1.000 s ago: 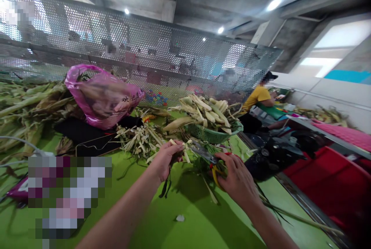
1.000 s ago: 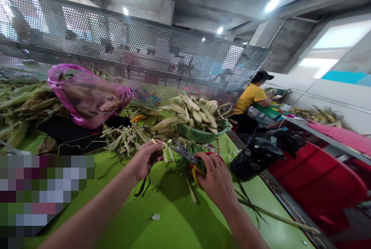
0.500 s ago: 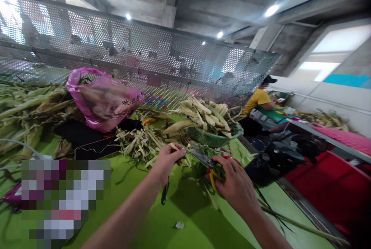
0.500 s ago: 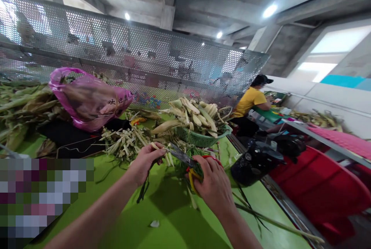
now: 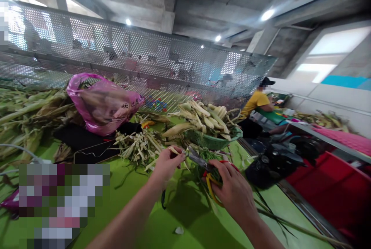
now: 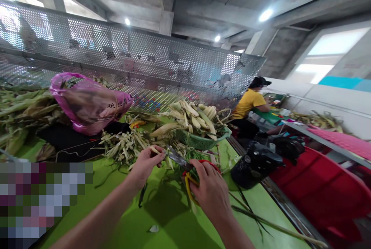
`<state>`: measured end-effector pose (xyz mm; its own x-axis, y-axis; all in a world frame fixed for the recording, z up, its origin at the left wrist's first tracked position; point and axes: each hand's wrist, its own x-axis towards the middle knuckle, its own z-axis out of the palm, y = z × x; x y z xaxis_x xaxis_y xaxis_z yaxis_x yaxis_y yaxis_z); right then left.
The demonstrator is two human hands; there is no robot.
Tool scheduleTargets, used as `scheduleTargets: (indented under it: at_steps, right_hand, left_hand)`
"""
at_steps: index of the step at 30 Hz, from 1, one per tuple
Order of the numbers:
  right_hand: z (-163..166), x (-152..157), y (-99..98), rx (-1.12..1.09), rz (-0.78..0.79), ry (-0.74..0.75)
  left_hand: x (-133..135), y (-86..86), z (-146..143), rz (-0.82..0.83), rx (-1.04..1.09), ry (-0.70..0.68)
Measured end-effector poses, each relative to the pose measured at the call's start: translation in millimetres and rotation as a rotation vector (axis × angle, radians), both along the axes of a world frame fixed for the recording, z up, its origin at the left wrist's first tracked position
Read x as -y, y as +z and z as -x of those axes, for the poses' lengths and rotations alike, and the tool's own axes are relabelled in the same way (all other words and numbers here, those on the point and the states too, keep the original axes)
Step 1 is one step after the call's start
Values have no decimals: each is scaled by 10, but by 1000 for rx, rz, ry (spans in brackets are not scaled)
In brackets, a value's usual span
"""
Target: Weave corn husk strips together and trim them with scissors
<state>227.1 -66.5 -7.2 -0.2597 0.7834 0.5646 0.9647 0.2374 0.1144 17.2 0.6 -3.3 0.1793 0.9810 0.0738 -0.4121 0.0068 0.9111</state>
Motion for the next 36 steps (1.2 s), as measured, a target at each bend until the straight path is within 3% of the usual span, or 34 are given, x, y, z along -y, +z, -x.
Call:
scheduleTargets:
  at_steps: [17, 23, 28, 32, 36]
  right_hand:
    - [106, 19, -12, 28, -70, 59]
    - [93, 9, -76, -24, -11, 52]
    - [58, 11, -122, -268, 142, 60]
    - [-70, -46, -126, -421, 149, -16]
    - [-363, -146, -186, -294, 166, -189]
  left_hand:
    - [22, 18, 2, -64, -125, 34]
    - [17, 16, -5, -87, -158, 53]
    - [12, 21, 1, -68, -137, 60]
    - [-2, 23, 21, -30, -44, 45]
    - [1, 43, 56, 24, 70, 6]
